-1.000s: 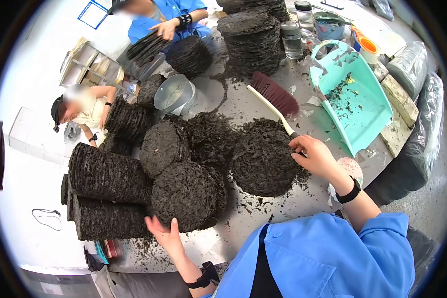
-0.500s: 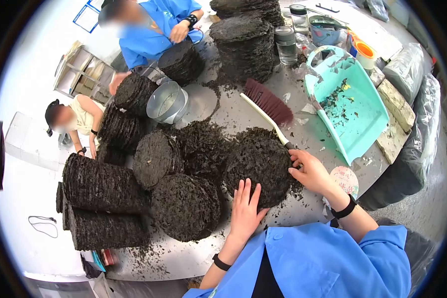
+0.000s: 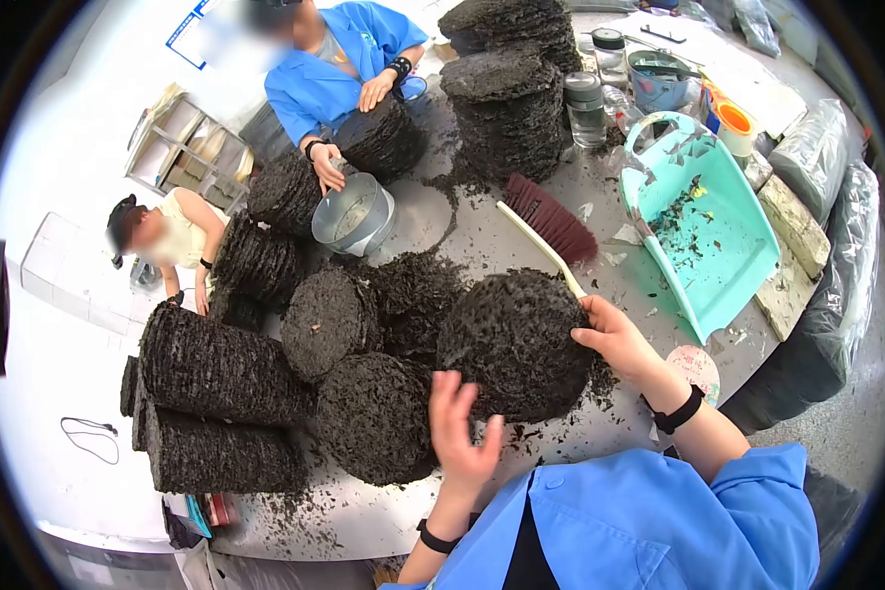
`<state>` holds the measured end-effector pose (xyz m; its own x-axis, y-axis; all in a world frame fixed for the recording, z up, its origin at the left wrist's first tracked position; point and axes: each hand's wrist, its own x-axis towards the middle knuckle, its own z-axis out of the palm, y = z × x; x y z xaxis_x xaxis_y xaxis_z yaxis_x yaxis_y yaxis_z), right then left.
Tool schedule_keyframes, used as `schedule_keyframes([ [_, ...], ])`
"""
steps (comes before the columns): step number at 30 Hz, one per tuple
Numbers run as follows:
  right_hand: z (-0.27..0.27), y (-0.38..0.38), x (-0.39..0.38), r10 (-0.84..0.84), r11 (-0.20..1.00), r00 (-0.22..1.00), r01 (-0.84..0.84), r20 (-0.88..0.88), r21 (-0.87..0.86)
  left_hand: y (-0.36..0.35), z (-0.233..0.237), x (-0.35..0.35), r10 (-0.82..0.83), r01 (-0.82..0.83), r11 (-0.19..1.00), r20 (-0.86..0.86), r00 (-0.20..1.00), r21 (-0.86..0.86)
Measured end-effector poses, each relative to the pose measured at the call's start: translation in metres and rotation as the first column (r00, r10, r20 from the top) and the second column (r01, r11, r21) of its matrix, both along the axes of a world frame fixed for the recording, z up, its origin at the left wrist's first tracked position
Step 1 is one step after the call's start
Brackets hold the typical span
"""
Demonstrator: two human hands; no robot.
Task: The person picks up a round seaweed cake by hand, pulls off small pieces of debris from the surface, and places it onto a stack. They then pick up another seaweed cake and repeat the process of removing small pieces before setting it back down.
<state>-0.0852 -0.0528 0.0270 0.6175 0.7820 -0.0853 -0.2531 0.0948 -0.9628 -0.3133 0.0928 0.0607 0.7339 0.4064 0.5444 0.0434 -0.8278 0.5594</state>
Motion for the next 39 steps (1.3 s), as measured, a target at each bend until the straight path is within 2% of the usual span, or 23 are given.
schedule_keyframes([
  [1,0.004,-0.001,0.002,0.009,0.999,0.997,-0.007,-0.071,0.035,0.005,0.009,0.001,0.073,-0.07,0.997,0.083,0.994,-0.039],
  [2,0.008,-0.001,0.004,0.025,0.997,0.99,-0.015,-0.141,0.069,0.011,0.017,0.005,0.105,-0.083,0.984,0.134,0.985,-0.158],
  [3,0.012,0.0,0.005,0.029,0.997,0.99,-0.019,-0.137,0.073,0.017,0.025,0.01,0.143,-0.09,0.957,0.18,0.973,-0.275],
  [4,0.016,0.001,0.007,0.062,0.996,0.993,-0.056,-0.097,0.063,0.025,0.024,0.011,0.079,0.022,0.84,0.161,0.984,-0.542],
  [5,0.02,0.004,0.007,0.095,0.994,0.994,-0.092,-0.055,0.053,0.035,0.02,0.015,0.018,0.097,0.73,0.161,0.987,-0.676],
  [6,0.022,0.007,0.007,0.097,0.994,0.994,-0.094,-0.049,0.061,0.04,0.023,0.015,-0.028,0.129,0.497,0.133,0.991,-0.858],
  [7,0.023,0.012,0.006,0.065,0.998,0.997,-0.065,0.05,-0.003,0.044,0.025,0.016,-0.083,0.133,0.221,0.117,0.99,-0.966],
  [8,0.025,0.017,0.005,0.038,0.998,0.988,-0.028,0.15,-0.063,0.043,0.016,0.017,-0.029,0.095,0.136,0.092,0.995,-0.986],
  [9,0.037,0.02,-0.001,0.036,0.998,0.988,-0.028,0.153,-0.056,0.038,0.013,0.021,0.026,0.107,0.154,0.112,0.993,-0.982],
  [10,0.057,0.023,-0.01,-0.11,0.983,0.773,0.178,0.624,-0.048,0.035,0.01,0.022,0.056,0.124,0.151,0.134,0.989,-0.981],
  [11,0.074,0.026,-0.018,-0.185,0.935,0.335,0.35,0.924,0.06,0.033,0.008,0.023,0.086,0.141,0.149,0.155,0.984,-0.979],
  [12,0.082,0.028,-0.024,-0.214,0.954,0.322,0.272,0.922,0.126,0.03,0.009,0.024,0.084,0.142,0.154,0.156,0.984,-0.978],
  [14,0.087,0.037,-0.04,-0.131,0.99,0.415,0.106,0.9,0.095,0.022,0.011,0.023,0.136,0.217,0.053,0.223,0.965,-0.975],
  [15,0.085,0.042,-0.047,-0.095,0.995,0.439,0.021,0.893,0.095,0.019,0.013,0.02,0.135,0.209,0.052,0.214,0.967,-0.977],
  [18,0.08,0.054,-0.059,-0.173,0.983,0.3,0.105,0.938,0.148,0.014,0.019,0.02,0.139,0.244,0.008,0.242,0.96,-0.97],
  [23,0.079,0.054,-0.062,-0.199,0.979,0.335,0.105,0.921,0.174,0.006,0.022,0.014,0.161,0.299,-0.079,0.283,0.945,-0.951],
  [27,0.077,0.054,-0.059,-0.238,0.971,0.374,0.097,0.896,0.218,0.001,0.031,0.017,0.177,0.31,-0.083,0.292,0.94,-0.947],
  [31,0.069,0.052,-0.054,-0.197,0.98,0.372,0.075,0.907,0.182,0.0,0.029,0.017,0.192,0.314,-0.064,0.297,0.935,-0.947],
  [33,0.072,0.051,-0.055,-0.199,0.98,0.418,0.063,0.886,0.19,0.0,0.028,0.017,0.195,0.316,-0.059,0.299,0.934,-0.947],
  [37,0.083,0.051,-0.064,-0.211,0.977,0.42,0.058,0.882,0.206,0.0,0.027,0.017,0.212,0.332,-0.034,0.318,0.924,-0.943],
  [39,0.079,0.052,-0.064,-0.205,0.977,0.35,0.024,0.914,0.21,-0.001,0.026,0.017,0.216,0.351,-0.035,0.336,0.917,-0.936],
])
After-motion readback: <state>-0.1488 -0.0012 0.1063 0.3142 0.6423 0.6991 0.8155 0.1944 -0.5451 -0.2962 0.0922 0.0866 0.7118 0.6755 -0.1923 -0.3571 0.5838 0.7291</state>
